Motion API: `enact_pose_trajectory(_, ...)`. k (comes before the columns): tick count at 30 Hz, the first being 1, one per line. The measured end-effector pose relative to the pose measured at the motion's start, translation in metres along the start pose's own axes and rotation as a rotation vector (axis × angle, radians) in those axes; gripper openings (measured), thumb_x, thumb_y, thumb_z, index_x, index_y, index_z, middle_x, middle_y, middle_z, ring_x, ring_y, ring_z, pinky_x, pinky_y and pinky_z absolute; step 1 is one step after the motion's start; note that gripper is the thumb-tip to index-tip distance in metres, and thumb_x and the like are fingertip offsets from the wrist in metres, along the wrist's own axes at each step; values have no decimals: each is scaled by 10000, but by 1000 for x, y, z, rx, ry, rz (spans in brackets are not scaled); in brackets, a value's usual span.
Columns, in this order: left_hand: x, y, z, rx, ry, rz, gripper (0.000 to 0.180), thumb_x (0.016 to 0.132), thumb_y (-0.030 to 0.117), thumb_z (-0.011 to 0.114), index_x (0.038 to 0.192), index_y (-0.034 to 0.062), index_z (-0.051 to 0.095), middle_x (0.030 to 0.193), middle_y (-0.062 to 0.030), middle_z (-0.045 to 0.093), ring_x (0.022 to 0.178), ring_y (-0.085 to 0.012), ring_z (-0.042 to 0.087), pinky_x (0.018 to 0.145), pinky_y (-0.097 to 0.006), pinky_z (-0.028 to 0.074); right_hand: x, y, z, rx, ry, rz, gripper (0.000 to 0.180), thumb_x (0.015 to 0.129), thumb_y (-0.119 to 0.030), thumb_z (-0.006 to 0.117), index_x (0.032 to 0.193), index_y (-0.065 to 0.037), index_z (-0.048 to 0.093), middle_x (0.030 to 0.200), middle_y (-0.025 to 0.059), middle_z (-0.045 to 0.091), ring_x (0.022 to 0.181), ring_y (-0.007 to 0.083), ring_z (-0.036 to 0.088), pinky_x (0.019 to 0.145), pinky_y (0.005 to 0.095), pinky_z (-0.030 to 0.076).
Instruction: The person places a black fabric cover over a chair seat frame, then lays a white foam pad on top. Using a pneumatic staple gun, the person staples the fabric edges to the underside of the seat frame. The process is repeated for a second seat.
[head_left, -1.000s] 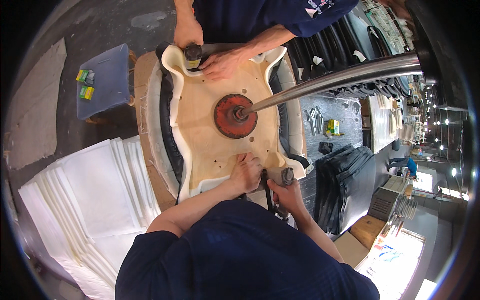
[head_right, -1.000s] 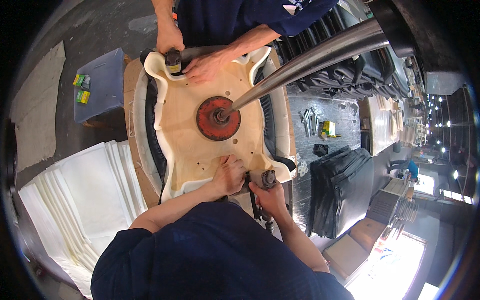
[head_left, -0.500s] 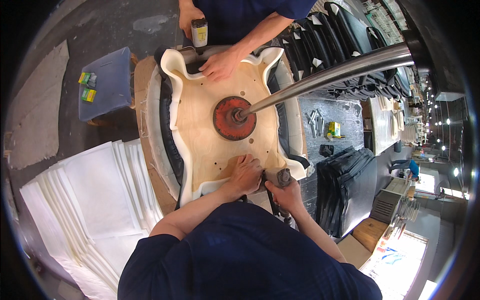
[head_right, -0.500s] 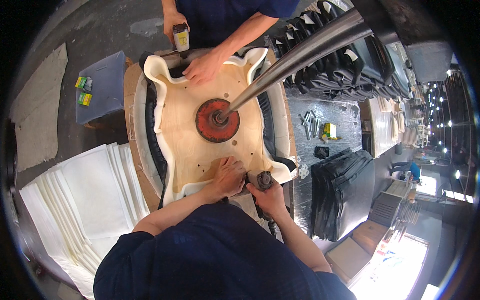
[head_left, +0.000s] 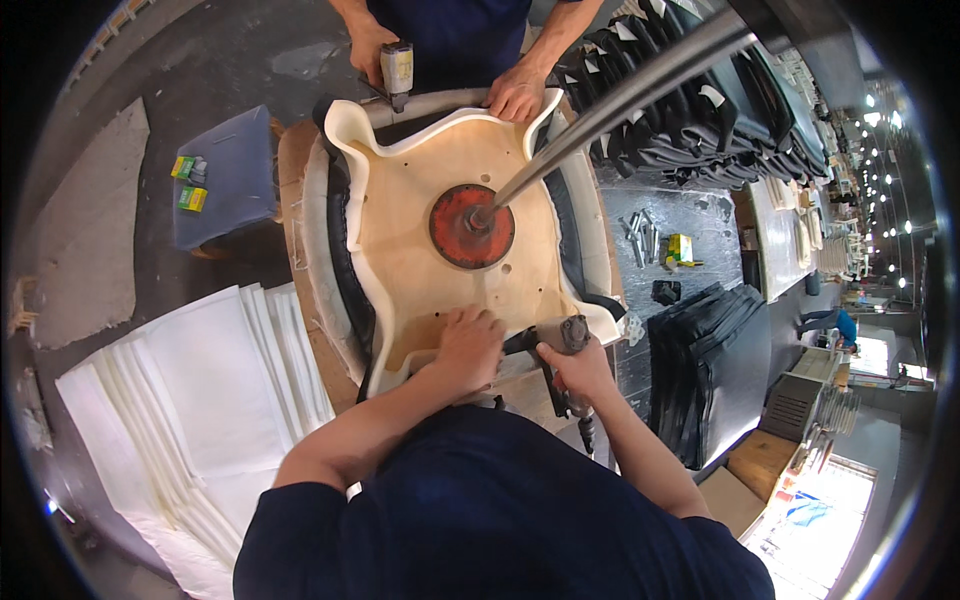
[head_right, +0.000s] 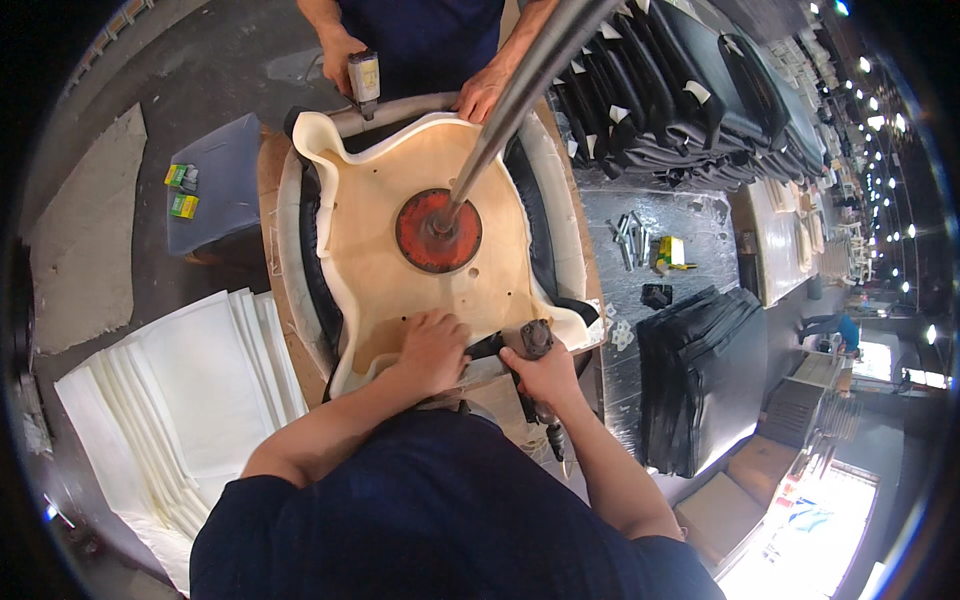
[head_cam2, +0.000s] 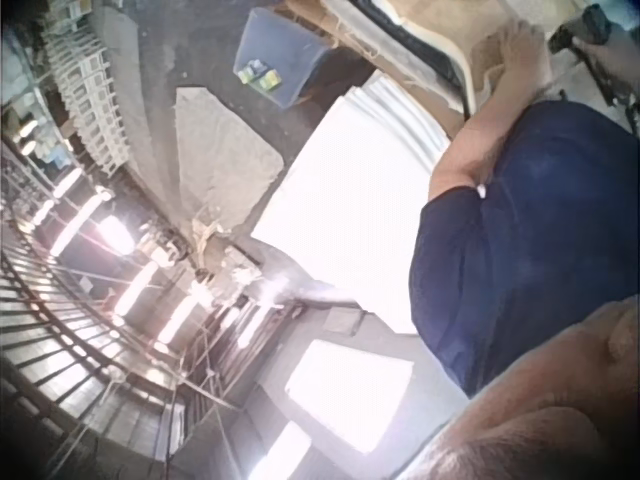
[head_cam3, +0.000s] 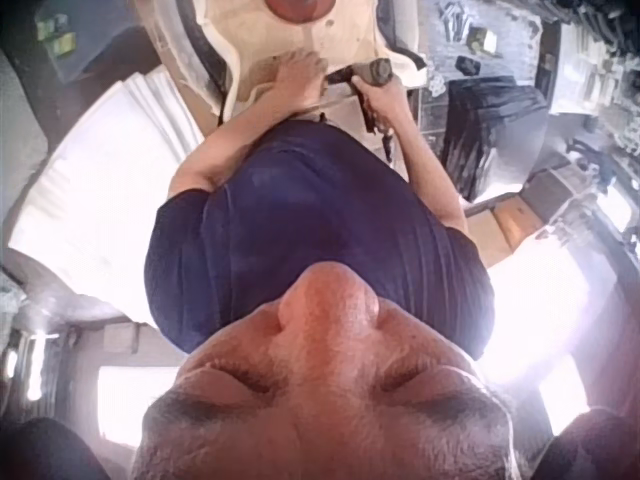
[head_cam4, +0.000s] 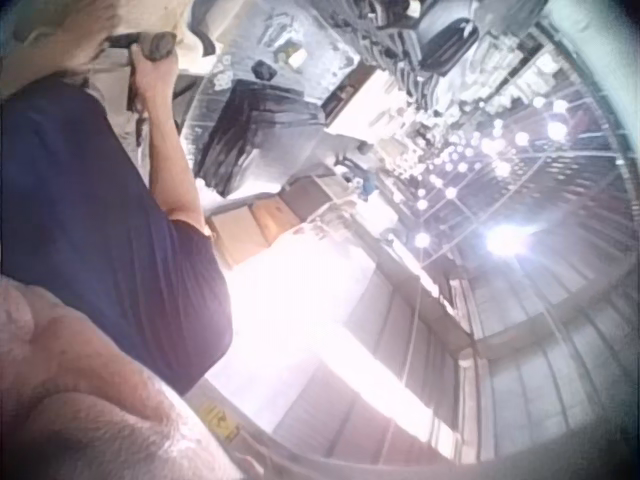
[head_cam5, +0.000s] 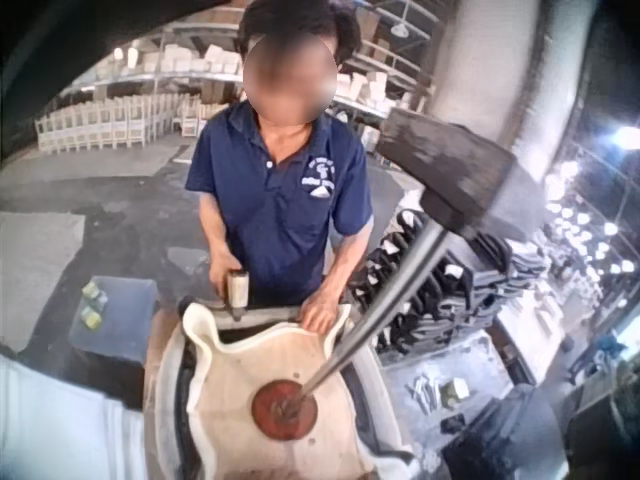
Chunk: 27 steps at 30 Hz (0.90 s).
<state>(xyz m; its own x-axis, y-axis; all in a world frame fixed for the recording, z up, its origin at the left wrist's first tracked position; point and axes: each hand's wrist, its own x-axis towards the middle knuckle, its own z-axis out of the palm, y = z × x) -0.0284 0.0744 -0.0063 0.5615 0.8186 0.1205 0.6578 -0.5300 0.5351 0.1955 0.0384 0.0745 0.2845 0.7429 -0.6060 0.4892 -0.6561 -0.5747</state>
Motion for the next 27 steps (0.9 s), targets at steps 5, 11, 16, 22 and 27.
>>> enact_pose_trajectory(5, -61, -34, -40, 196, -242, -14, 284, 888, 296, 794, 1075, 84, 769, 1143, -108, 702, 1173, -317, 624, 1006, -495, 439, -1, -13, -4, 21, -46, 71, 447, 916, -343, 889, 1116, 23, 730, 777, 99, 758, 507, 170, 688, 484, 342, 558)
enact_pose_trajectory(11, -50, -43, -52, 217, -389, 95, 267, 950, 323, 749, 1068, 86, 788, 1072, -117, 711, 1095, -324, 651, 972, -497, 460, -6, -16, -7, -79, -33, 36, 638, 902, -439, 873, 1301, 17, 673, 861, 138, 786, 551, 210, 736, 559, 381, 608)
enact_pose_trajectory(16, -42, -59, -53, 103, -371, 165, 276, 958, 361, 754, 1021, 97, 806, 1025, -101, 709, 1078, -320, 653, 960, -502, 459, -5, -16, -11, -119, -31, 3, 695, 876, -484, 881, 1317, 10, 671, 884, 137, 795, 559, 222, 741, 607, 381, 623)
enact_pose_trajectory(22, -44, -68, -52, 16, -242, 200, 228, 959, 329, 754, 908, 113, 805, 986, -76, 694, 1042, -304, 647, 943, -476, 446, -17, -3, -11, -139, -41, 41, 611, 865, -422, 915, 1252, 3, 710, 906, 118, 807, 644, 170, 753, 631, 358, 611)
enact_pose_trajectory(27, -50, -78, -49, -111, -171, 198, 187, 931, 271, 772, 830, 113, 759, 917, -53, 657, 1000, -296, 613, 914, -483, 427, -29, 14, 14, 73, 86, -151, 419, 922, -284, 896, 1193, -5, 738, 867, 69, 775, 658, 117, 711, 600, 316, 569)
